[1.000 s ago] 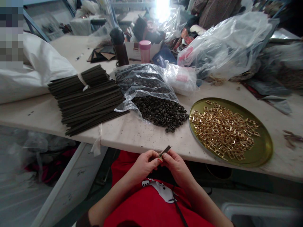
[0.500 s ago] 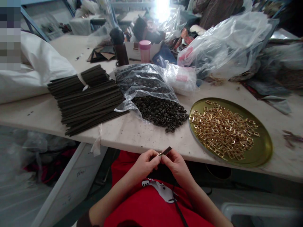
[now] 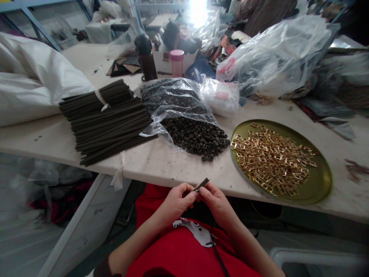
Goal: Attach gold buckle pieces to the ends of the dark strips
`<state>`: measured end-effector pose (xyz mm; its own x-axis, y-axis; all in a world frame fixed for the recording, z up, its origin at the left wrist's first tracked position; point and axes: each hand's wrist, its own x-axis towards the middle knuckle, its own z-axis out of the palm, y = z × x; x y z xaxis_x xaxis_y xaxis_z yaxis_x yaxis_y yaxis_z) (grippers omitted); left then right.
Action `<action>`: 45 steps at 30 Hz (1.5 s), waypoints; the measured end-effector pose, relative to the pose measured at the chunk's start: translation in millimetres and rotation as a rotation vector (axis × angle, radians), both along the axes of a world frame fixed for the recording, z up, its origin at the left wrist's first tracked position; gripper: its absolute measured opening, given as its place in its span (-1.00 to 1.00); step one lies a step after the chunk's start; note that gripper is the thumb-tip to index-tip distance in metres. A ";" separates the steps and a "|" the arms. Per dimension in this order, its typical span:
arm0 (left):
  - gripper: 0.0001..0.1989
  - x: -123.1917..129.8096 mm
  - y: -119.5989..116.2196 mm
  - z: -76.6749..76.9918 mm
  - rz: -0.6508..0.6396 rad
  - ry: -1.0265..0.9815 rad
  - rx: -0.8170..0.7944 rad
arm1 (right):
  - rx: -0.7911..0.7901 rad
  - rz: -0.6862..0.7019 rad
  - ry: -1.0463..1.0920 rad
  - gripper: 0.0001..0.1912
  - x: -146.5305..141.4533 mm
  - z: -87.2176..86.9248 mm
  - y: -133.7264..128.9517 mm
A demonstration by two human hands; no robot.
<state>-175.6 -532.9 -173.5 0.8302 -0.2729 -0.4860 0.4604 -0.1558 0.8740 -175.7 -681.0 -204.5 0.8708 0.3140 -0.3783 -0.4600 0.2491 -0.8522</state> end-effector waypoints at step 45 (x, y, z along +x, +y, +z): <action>-0.91 1.1 -6.8 6.3 0.028 -0.302 0.316 | -0.116 -0.059 -0.113 -0.76 -3.8 4.6 1.6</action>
